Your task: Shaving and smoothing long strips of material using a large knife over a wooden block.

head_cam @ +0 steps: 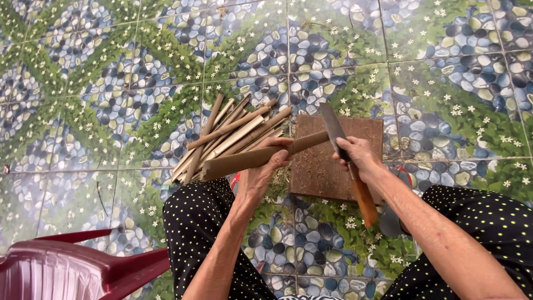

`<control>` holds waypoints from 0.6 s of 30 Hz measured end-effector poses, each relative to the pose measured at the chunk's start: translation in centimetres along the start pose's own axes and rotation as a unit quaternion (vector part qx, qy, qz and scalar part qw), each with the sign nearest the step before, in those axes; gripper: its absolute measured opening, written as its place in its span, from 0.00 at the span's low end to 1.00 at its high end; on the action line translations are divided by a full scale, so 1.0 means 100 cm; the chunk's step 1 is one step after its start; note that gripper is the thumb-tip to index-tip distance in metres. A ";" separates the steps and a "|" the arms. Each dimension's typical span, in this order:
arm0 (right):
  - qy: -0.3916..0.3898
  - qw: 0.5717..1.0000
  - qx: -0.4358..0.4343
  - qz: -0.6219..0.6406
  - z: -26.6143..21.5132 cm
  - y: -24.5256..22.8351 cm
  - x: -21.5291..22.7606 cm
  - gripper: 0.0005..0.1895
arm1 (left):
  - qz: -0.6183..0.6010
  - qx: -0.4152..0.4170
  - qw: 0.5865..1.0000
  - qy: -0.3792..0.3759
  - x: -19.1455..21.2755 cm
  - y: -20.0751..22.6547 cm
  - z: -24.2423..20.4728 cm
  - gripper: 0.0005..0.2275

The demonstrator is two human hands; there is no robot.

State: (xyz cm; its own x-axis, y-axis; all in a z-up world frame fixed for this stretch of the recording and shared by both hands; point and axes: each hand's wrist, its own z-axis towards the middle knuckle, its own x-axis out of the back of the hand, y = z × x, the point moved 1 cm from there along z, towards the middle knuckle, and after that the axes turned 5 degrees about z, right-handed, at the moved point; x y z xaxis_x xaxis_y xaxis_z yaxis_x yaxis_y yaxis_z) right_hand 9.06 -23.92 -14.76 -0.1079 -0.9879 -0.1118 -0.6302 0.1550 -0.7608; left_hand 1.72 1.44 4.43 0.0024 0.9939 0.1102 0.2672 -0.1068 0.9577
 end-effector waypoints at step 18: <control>0.078 0.995 -0.010 -0.056 0.056 0.062 0.042 0.13 | 0.009 0.010 0.999 -0.048 0.011 -0.004 0.005 0.15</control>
State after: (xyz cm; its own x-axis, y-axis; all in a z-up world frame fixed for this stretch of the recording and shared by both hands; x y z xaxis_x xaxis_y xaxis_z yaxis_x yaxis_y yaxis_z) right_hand 8.99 -27.14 -23.46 -0.1537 -0.9852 0.0753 -0.6595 0.0456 -0.7503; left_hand 2.12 2.58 4.04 0.0995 0.9899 0.1006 0.2857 -0.1253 0.9501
